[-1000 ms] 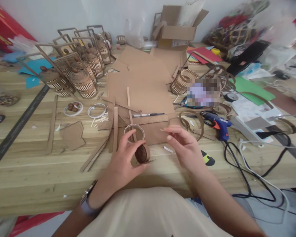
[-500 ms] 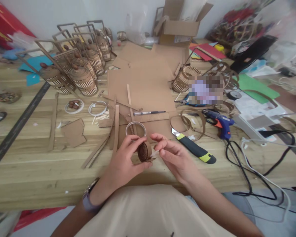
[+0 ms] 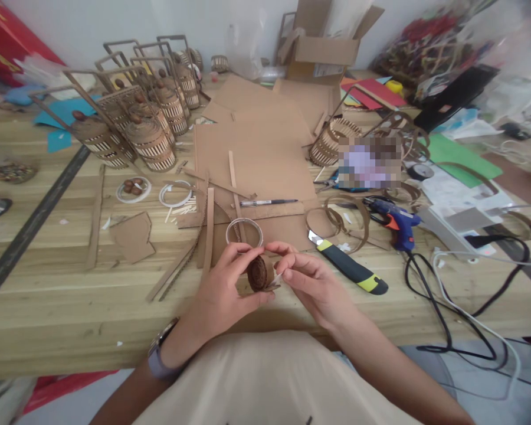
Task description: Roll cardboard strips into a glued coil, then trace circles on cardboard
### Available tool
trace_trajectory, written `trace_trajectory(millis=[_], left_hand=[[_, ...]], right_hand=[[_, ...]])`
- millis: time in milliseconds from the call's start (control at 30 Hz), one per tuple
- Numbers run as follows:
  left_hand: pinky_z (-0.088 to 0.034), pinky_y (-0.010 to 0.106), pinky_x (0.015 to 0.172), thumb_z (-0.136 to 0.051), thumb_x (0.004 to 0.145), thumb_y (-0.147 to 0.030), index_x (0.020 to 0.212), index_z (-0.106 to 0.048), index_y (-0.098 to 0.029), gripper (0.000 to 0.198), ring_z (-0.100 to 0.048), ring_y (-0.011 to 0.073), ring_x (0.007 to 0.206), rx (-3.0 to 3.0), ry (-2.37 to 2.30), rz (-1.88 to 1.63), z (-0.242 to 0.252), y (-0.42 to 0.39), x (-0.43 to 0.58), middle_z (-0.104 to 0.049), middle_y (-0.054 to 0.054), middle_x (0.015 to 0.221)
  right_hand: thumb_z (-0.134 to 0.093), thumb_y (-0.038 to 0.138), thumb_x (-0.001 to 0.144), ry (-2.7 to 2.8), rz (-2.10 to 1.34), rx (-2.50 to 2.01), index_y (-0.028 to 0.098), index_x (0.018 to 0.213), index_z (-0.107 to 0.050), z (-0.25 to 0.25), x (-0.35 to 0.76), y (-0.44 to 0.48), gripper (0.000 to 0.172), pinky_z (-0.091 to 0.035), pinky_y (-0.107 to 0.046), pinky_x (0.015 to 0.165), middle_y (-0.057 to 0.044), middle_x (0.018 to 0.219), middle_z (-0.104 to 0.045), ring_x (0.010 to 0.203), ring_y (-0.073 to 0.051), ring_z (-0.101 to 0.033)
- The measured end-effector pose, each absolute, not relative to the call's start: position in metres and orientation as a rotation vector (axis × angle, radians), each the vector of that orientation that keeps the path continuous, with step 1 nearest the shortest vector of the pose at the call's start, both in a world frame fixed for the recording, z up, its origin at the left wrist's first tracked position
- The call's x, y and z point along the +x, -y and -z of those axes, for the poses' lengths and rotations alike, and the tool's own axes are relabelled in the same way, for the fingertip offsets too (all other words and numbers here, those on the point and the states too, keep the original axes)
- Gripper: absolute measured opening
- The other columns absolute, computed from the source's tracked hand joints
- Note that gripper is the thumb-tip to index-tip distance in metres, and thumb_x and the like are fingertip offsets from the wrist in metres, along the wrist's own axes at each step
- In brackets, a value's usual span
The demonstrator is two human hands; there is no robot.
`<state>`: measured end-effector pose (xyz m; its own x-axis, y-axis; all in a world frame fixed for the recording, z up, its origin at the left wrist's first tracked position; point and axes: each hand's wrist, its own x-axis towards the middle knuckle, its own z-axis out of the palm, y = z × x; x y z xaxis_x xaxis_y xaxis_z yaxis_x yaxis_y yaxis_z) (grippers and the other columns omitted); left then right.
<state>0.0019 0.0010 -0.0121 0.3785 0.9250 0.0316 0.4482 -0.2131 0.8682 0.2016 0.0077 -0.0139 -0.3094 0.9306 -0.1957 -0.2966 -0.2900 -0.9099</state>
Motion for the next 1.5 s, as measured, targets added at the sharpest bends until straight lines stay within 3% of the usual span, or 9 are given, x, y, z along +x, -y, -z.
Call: trace_trajectory(millis=[433,733,1000,1100,1267,1400,1500], left_hand=[[-0.052,0.047,0.103,-0.074,0.084,-0.031,0.137,-0.053,-0.023,0.058,-0.057,0.0261,0.119,1.856,-1.182,-0.728,0.009,-0.001,0.005,-0.052,0.010,0.127],[-0.053,0.048,0.104,-0.075,0.084,-0.034,0.137,-0.053,-0.027,0.057,-0.057,0.0270,0.121,1.845,-1.158,-0.764,0.009,0.001,0.004,-0.053,0.009,0.127],[-0.053,0.046,0.104,-0.075,0.084,-0.033,0.137,-0.053,-0.027,0.058,-0.057,0.0265,0.121,1.845,-1.157,-0.760,0.009,0.003,0.004,-0.053,0.009,0.127],[-0.053,0.044,0.102,-0.074,0.084,-0.032,0.137,-0.053,-0.027,0.057,-0.058,0.0261,0.119,1.882,-1.164,-0.747,0.007,0.003,0.005,-0.054,0.009,0.126],[-0.054,0.043,0.099,-0.075,0.082,-0.027,0.135,-0.053,-0.024,0.057,-0.060,0.0259,0.115,1.983,-1.218,-0.765,0.003,0.006,0.005,-0.056,0.009,0.124],[-0.054,0.042,0.099,-0.075,0.081,-0.023,0.132,-0.054,-0.026,0.055,-0.061,0.0266,0.115,2.031,-1.243,-0.774,0.002,0.008,0.003,-0.058,0.008,0.123],[-0.054,0.043,0.101,-0.075,0.081,-0.022,0.132,-0.053,-0.026,0.055,-0.060,0.0275,0.119,2.059,-1.238,-0.758,0.002,0.009,0.002,-0.057,0.009,0.125]], right_hand=[[-0.082,0.047,0.076,1.018,-1.719,-0.976,0.028,0.075,-0.076,0.017,0.200,-0.006,0.020,-0.037,-0.043,0.108,-0.004,0.117,-0.060,0.122,-0.026,-0.052],[-0.081,0.047,0.076,1.013,-1.690,-0.988,0.028,0.077,-0.076,0.016,0.198,-0.005,0.020,-0.041,-0.041,0.103,-0.004,0.114,-0.060,0.115,-0.025,-0.055],[-0.086,0.039,0.071,0.973,-1.699,-0.996,0.026,0.076,-0.075,0.016,0.196,-0.002,0.018,-0.050,-0.033,0.082,-0.004,0.115,-0.058,0.100,-0.021,-0.058],[-0.087,0.038,0.069,0.985,-1.695,-0.998,0.025,0.075,-0.074,0.015,0.195,-0.001,0.019,-0.050,-0.033,0.081,-0.004,0.115,-0.058,0.096,-0.020,-0.059],[-0.082,0.038,0.076,1.166,-1.572,-1.017,0.026,0.080,-0.073,0.018,0.195,-0.001,0.016,-0.047,-0.040,0.097,-0.006,0.119,-0.058,0.113,-0.024,-0.057],[-0.079,0.032,0.079,1.428,-1.336,-1.022,0.030,0.087,-0.074,0.022,0.199,-0.005,0.009,-0.039,-0.045,0.107,-0.007,0.117,-0.060,0.132,-0.027,-0.046],[-0.079,0.031,0.078,1.554,-1.264,-1.041,0.035,0.109,-0.074,0.022,0.203,-0.007,0.031,-0.045,-0.044,0.099,-0.007,0.122,-0.060,0.133,-0.029,-0.045]])
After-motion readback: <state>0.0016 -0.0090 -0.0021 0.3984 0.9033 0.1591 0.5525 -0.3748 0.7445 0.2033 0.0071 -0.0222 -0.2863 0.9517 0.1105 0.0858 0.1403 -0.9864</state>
